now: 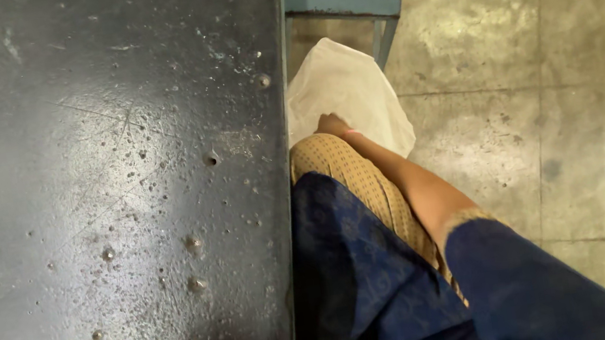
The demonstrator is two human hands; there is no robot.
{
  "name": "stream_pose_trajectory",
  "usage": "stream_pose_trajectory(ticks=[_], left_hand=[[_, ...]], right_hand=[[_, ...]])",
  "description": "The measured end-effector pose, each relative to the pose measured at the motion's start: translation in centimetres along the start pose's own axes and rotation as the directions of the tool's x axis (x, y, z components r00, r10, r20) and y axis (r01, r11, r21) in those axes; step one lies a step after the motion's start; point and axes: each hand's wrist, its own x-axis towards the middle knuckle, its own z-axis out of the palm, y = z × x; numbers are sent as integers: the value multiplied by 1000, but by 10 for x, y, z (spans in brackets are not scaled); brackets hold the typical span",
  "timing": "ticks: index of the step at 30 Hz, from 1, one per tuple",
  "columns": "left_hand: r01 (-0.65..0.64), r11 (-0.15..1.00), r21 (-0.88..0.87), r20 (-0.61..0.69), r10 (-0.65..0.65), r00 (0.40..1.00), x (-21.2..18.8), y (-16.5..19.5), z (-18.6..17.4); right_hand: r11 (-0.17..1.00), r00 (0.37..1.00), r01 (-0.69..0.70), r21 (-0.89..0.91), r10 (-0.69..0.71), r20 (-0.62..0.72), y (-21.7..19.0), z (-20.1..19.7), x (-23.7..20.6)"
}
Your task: The person wraps individual white rectangular components in clear plastic bags by hand. They pick each component, place it into a bag, fold the bag around it, and set the wrapped item aside. The process is repeated continuously across the table.
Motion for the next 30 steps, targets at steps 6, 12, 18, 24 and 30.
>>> stream_pose_trajectory(ticks=[6,12,18,24,30], left_hand=[[-96,995,-26,28,97,995,16,17,39],[-126,989,-74,27,128,991,7,-10,63],[-82,996,-36,96,85,992,-3,-16,65],[-104,994,-39,48,106,993,1,-16,68],[-111,994,-8,49,111,993,4,-10,60]], right_hand=[[972,962,-235,-14,230,-150,21,-20,29],[944,938,-330,7,327,110,66,-13,15],[602,799,-600,527,414,436,65,2,-4],[772,866,-352,529,55,497,68,-2,-3],[813,938,-345,469,280,205,54,-4,-5]])
